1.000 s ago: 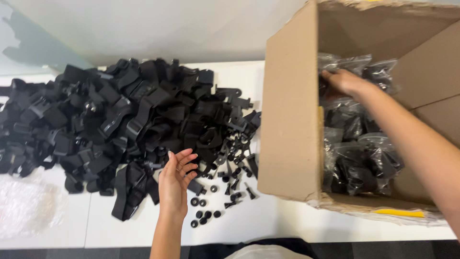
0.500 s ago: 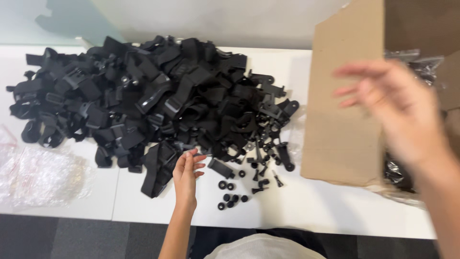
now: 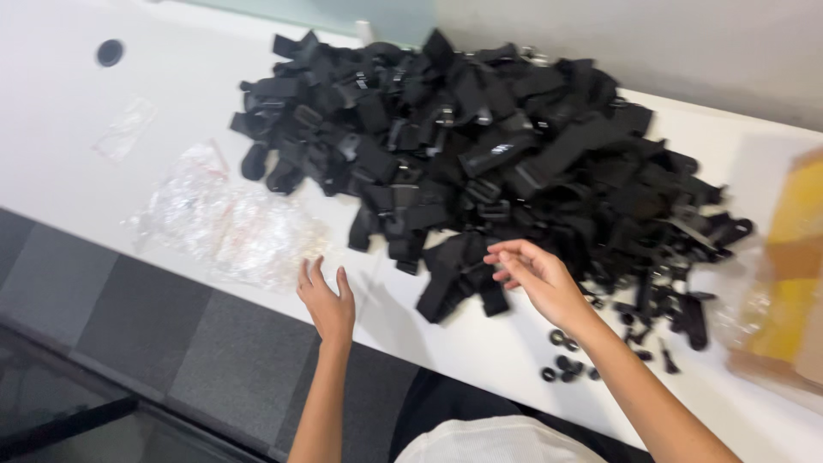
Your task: The person assembles black straps by attaching small metal components to them. They then place the assembled straps into clear plastic bags and put the bags into a cardboard box. The person repeats this process multiple times.
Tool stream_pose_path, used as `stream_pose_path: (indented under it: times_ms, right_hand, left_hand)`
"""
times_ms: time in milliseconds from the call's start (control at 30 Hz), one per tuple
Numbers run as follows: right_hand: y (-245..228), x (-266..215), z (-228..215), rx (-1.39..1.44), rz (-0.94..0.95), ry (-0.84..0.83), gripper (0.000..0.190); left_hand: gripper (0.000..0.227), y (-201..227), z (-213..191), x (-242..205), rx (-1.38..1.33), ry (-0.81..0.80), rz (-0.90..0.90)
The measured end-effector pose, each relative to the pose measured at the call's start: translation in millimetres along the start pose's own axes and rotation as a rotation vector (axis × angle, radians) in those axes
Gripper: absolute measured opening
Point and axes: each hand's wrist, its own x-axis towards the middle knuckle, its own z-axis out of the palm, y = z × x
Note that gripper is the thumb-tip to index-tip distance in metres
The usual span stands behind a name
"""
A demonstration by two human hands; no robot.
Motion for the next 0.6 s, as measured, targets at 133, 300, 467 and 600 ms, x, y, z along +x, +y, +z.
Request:
stream_pose_path:
  times_ms: [133,300,467,600]
  right_hand:
    - [-4,17,46,-0.047,0.061,-0.012,0.038]
    - [-10,30,82,-0.108,0.146,-0.024,0.038]
    - [-4,43,102,-0.120,0.170,-0.048,0.037]
    - [-2,57,123,-0.128,0.167,-0.112,0.037]
  left_hand:
    - [0.086,-53,-9,59,0.220,-0.037,0.043]
    - [0.080,-135,16,109,0.250,0.004,0.023]
    - [0.064,-160,29,112,0.230,-0.031,0.064]
    - [0.084,-124,7,111,-0.040,0.028,-0.019]
